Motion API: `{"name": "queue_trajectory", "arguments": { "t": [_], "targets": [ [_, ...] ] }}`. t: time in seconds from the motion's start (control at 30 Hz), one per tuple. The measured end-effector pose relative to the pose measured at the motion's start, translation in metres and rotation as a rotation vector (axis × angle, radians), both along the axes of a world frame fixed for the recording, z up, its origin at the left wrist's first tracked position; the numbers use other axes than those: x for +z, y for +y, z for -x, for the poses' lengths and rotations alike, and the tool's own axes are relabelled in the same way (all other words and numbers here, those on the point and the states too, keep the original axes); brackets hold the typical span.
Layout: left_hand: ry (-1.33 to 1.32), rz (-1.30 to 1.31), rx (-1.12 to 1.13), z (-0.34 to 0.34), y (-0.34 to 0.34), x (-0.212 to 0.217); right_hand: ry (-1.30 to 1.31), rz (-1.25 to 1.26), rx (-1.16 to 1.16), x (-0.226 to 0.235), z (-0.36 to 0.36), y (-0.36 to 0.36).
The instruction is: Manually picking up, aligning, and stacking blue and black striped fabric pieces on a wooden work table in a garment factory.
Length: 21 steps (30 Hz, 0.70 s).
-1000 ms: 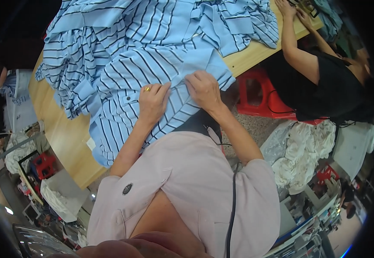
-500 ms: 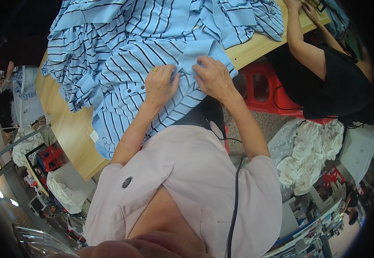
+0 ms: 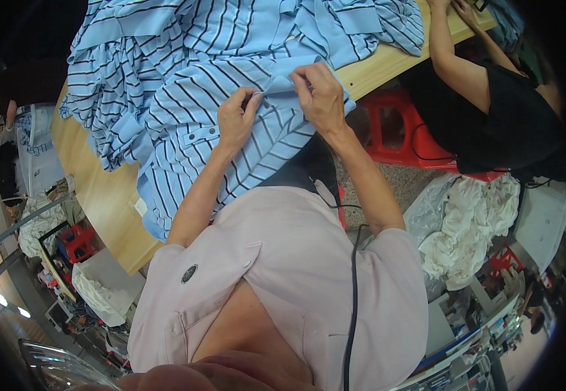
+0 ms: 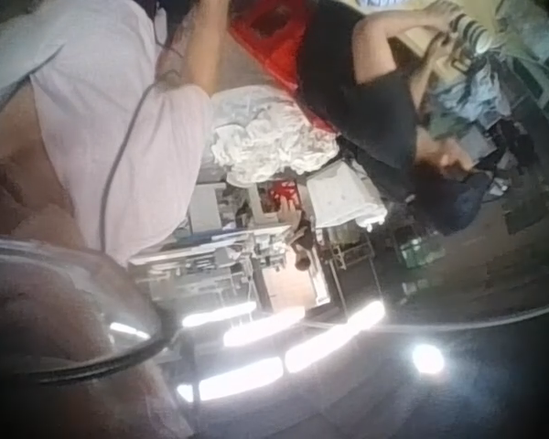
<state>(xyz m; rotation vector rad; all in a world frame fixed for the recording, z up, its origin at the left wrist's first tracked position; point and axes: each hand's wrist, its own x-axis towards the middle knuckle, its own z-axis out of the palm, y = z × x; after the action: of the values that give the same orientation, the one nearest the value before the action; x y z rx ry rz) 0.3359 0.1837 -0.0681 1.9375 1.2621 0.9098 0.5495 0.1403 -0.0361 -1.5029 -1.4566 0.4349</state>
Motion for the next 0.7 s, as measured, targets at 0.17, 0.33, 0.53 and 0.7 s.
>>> {"name": "queue_trajectory", "arguments": {
  "t": [0.17,0.33,0.53,0.7],
  "targets": [
    [-0.009,-0.042,0.036,0.001,0.000,-0.004,-0.183,-0.094,0.284,-0.007,0.009,-0.004],
    [-0.038,-0.040,0.069,-0.006,0.003,-0.001,-0.592,-0.140,0.424,-0.017,0.016,-0.004],
    [0.049,-0.178,-0.022,-0.003,-0.002,-0.012,-0.592,-0.147,0.416,-0.033,0.016,0.004],
    [0.071,-0.172,-0.022,0.008,-0.004,-0.016,-0.595,-0.195,0.342,-0.044,0.029,0.006]
  ]
}}
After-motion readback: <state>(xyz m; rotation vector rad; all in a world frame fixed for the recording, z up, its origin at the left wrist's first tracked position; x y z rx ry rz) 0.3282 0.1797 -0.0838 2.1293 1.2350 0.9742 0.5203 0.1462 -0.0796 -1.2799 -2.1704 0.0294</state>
